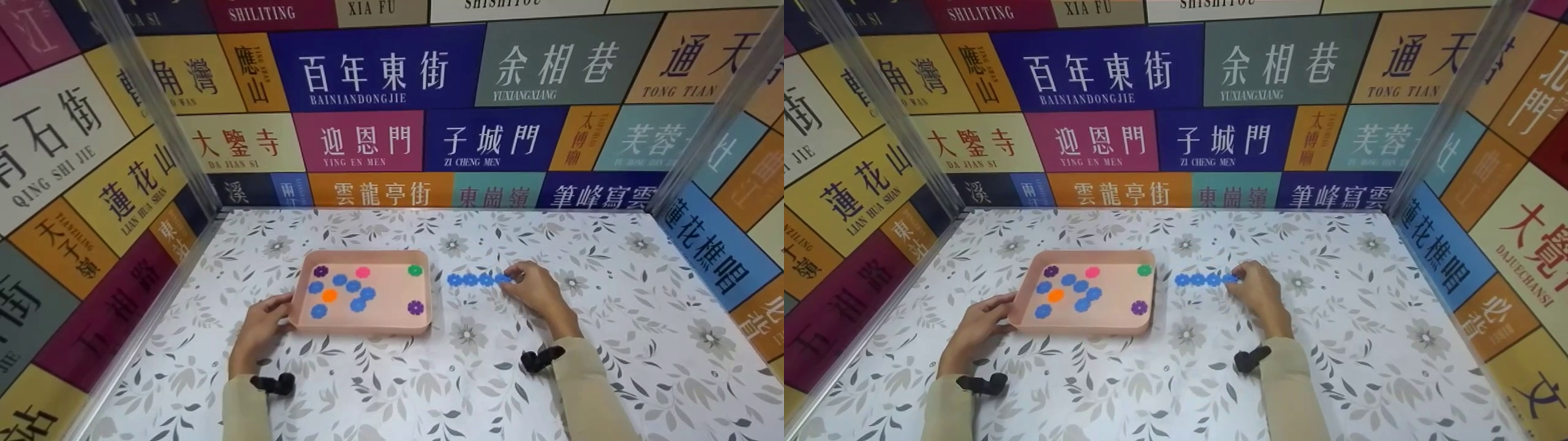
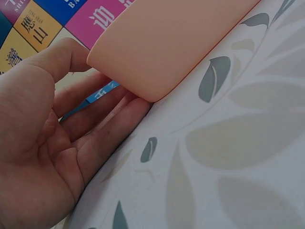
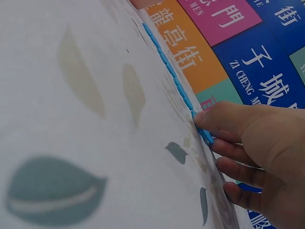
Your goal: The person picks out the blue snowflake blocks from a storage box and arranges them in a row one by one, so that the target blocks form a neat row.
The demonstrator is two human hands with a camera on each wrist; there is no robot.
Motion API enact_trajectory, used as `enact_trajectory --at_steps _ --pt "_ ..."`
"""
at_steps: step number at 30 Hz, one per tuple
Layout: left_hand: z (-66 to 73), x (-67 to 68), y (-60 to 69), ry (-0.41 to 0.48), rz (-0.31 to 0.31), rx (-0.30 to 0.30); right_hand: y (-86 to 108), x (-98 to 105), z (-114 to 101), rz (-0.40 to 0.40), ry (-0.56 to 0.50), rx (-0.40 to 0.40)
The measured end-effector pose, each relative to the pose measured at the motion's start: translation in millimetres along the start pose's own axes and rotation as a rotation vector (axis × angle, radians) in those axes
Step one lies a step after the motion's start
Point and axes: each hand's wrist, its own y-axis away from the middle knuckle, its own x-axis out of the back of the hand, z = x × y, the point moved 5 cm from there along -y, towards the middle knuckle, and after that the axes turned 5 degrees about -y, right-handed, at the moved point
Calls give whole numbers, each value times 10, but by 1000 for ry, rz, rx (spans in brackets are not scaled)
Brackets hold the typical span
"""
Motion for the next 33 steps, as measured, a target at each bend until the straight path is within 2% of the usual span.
enact_trajectory --at_steps 9,14,19,28,33 --pt "-19 0 -3 -6 3 6 -6 1 13 -8 -14 -16" --pt "-22 -4 -1 5 3 6 -1 -4 2 -6 6 1" --pt "-13 -9 -5 6 16 -14 22 3 -31 -15 -12 10" --pt "-8 -17 -7 -21 18 21 20 85 -143 7 -90 17" --pt "-14 -12 -2 -24 14 14 17 97 -290 13 -119 48"
